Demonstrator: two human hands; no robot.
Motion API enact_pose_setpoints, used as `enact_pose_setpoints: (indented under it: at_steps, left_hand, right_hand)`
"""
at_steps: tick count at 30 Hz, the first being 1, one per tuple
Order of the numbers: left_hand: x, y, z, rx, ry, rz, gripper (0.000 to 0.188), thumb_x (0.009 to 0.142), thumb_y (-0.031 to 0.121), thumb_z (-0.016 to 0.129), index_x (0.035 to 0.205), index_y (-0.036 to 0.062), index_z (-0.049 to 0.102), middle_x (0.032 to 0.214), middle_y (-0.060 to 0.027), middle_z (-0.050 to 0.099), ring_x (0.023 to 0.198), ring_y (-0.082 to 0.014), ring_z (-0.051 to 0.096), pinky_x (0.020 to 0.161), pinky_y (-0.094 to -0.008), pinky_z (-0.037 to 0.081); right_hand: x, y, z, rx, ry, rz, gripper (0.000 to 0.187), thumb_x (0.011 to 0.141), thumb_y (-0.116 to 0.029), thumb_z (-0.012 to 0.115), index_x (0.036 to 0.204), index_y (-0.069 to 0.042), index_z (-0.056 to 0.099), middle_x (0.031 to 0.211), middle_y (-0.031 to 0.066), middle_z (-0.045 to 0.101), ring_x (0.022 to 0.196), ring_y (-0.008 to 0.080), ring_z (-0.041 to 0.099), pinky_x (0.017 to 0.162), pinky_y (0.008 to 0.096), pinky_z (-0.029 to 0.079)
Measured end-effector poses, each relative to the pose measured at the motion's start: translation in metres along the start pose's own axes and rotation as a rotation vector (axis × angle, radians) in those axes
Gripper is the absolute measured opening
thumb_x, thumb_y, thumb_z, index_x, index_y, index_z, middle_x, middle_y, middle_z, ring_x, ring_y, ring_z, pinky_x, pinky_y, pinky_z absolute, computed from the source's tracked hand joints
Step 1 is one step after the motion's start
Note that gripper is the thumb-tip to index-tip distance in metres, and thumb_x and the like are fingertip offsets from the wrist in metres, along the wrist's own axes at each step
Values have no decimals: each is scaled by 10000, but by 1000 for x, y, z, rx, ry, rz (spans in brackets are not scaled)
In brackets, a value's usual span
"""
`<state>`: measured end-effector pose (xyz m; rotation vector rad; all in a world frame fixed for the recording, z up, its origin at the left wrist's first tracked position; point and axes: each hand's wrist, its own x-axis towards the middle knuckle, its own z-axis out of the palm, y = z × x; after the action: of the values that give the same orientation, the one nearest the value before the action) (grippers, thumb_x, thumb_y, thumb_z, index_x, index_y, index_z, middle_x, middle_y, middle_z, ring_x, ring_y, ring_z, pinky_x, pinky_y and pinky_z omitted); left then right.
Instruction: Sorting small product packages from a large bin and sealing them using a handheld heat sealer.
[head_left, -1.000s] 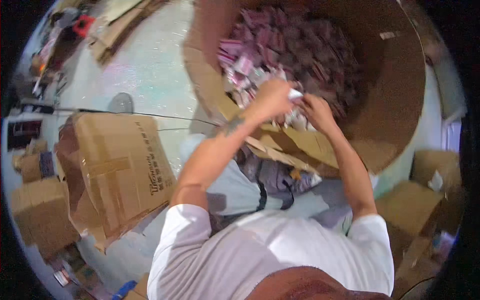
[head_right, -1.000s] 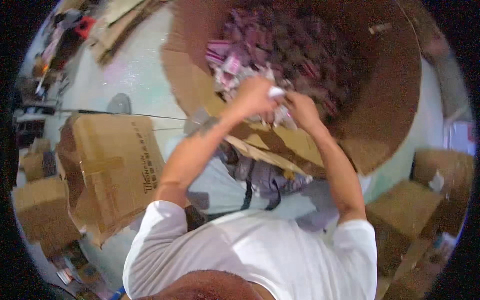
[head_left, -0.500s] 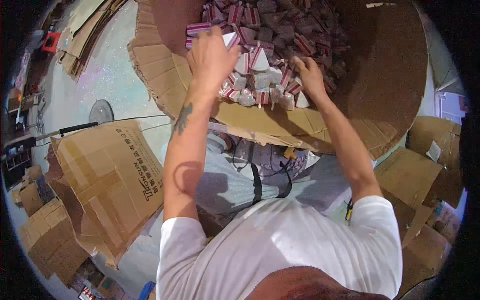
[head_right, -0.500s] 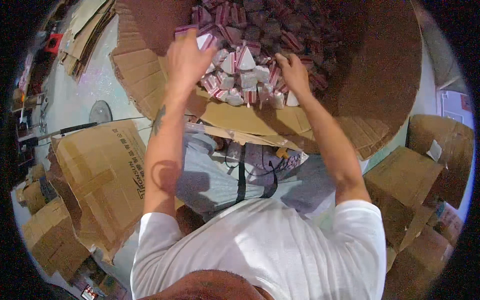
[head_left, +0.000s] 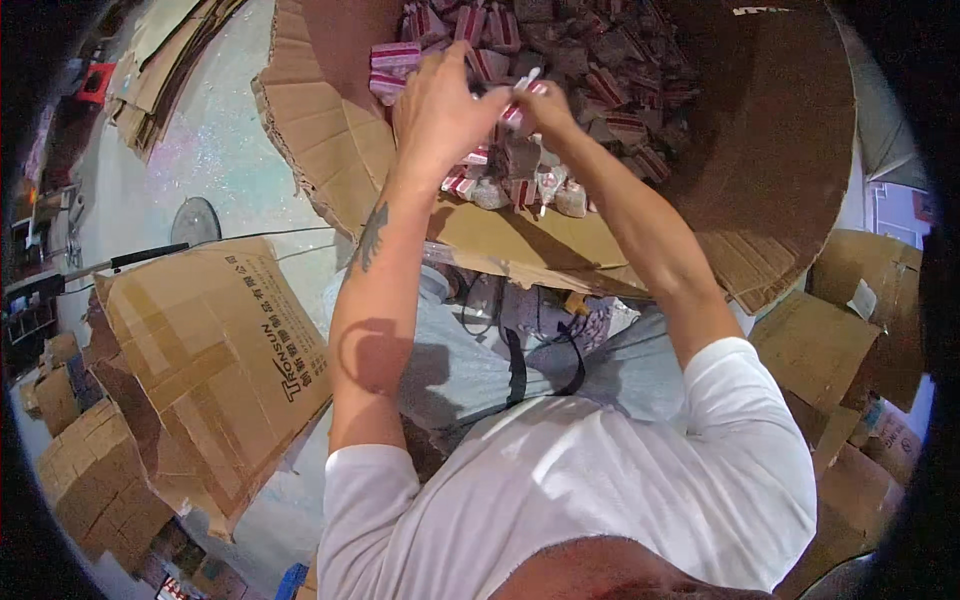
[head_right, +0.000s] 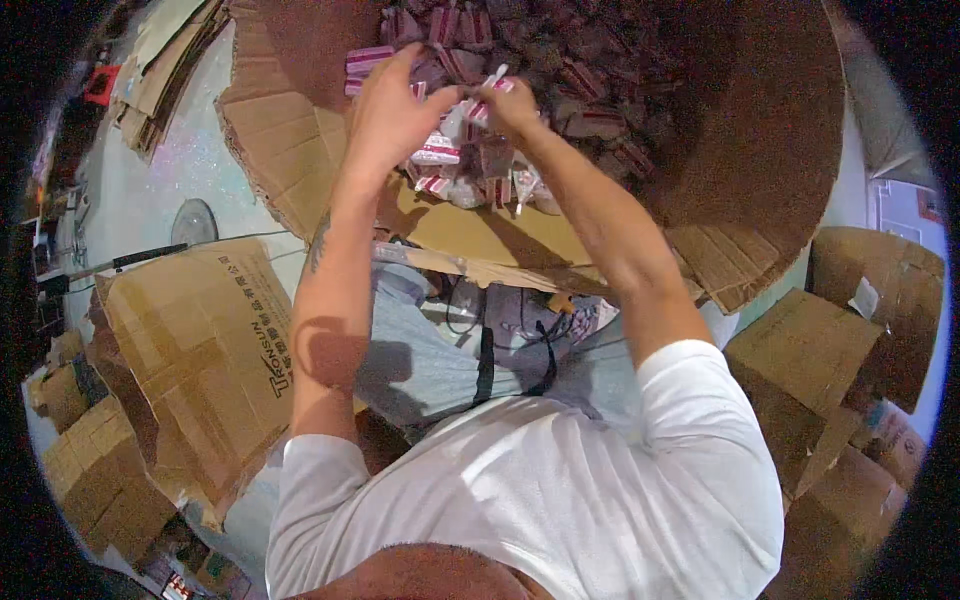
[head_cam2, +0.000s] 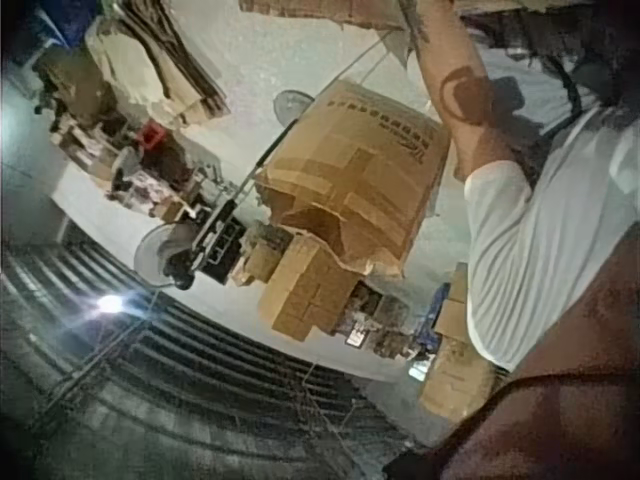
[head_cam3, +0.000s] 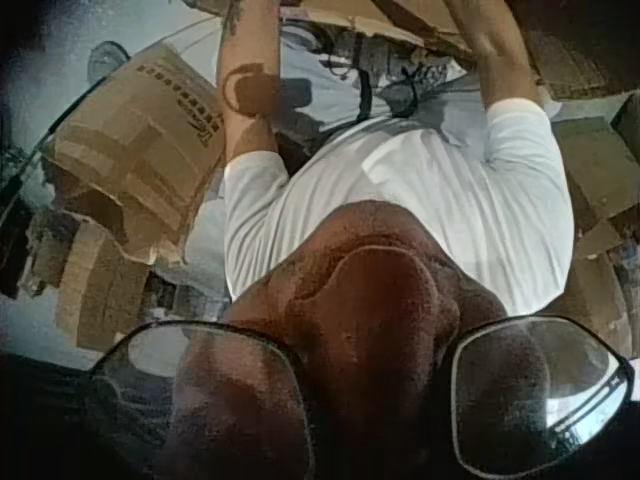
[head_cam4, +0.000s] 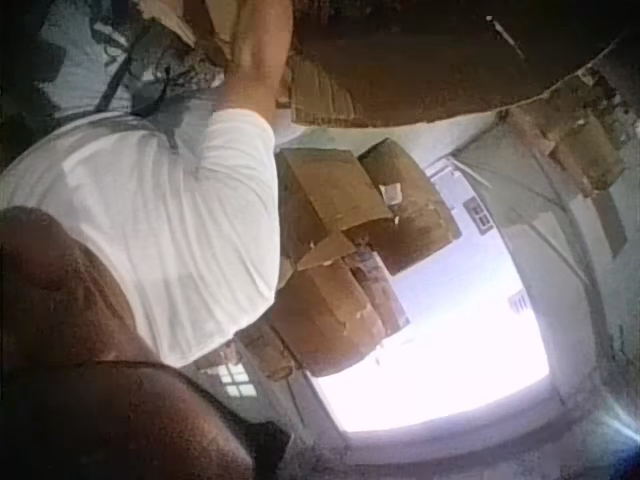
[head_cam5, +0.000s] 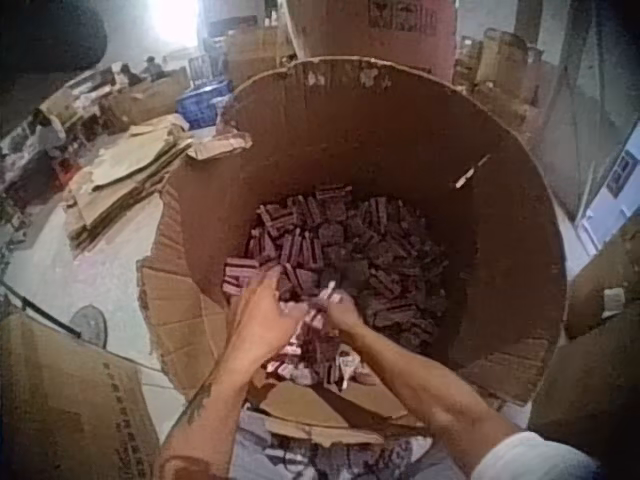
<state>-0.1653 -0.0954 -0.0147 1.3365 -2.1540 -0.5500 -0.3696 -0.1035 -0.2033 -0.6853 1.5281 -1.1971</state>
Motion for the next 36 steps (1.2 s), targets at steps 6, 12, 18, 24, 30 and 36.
enact_pose_setpoints:
  at_steps: [6, 12, 18, 24, 30, 36]
  left_hand:
    - [-10, -10, 21, -644, -409, 23, 594, 818, 239, 782, 1297, -38, 563, 1102, -130, 696, 960, -174, 653, 848, -316, 525]
    - [-17, 19, 22, -380, -516, 67, 562, 832, 307, 742, 1230, -54, 577, 1018, -177, 702, 902, -243, 672, 831, -372, 522]
    - [-21, 22, 20, -155, -447, 38, 575, 828, 363, 704, 1201, -62, 602, 1075, -276, 690, 1032, -392, 677, 892, -428, 519]
    - [-13, 8, 4, -148, -427, -224, 501, 797, 417, 679, 1120, 34, 695, 1042, -271, 700, 1009, -435, 671, 901, -473, 519]
    - [7, -16, -8, -17, 93, -216, 658, 778, 359, 731, 1288, -27, 574, 1229, -313, 613, 1152, -449, 600, 1004, -478, 465]
    - [0, 11, -14, 85, 394, -62, 789, 799, 290, 742, 1442, -33, 417, 1344, -296, 492, 1236, -437, 501, 1050, -445, 407]
  right_hand:
    - [-133, -120, 18, 436, -240, -44, 360, 917, -150, 701, 1210, -32, 529, 983, 72, 649, 893, 168, 650, 746, 320, 544]
    - [-138, -122, -3, -139, -255, -231, 382, 978, -418, 628, 1041, -41, 633, 898, 16, 604, 809, 90, 546, 702, 260, 453]
    - [-126, -105, 2, -165, -239, -280, 377, 958, -402, 651, 1026, -31, 651, 847, 33, 626, 804, 107, 555, 690, 279, 447]
    - [-102, -92, 9, -434, 351, -794, 422, 933, -379, 682, 1098, 7, 633, 924, 129, 657, 846, 253, 612, 771, 356, 477]
    - [-55, 44, -51, -832, 202, -379, 833, 811, -442, 745, 1413, 37, 428, 1412, 268, 458, 1314, 420, 442, 1106, 461, 365]
    - [-88, 78, 27, -1170, 165, -430, 715, 760, -398, 769, 1383, -134, 540, 1376, 147, 547, 1225, 365, 550, 990, 431, 475]
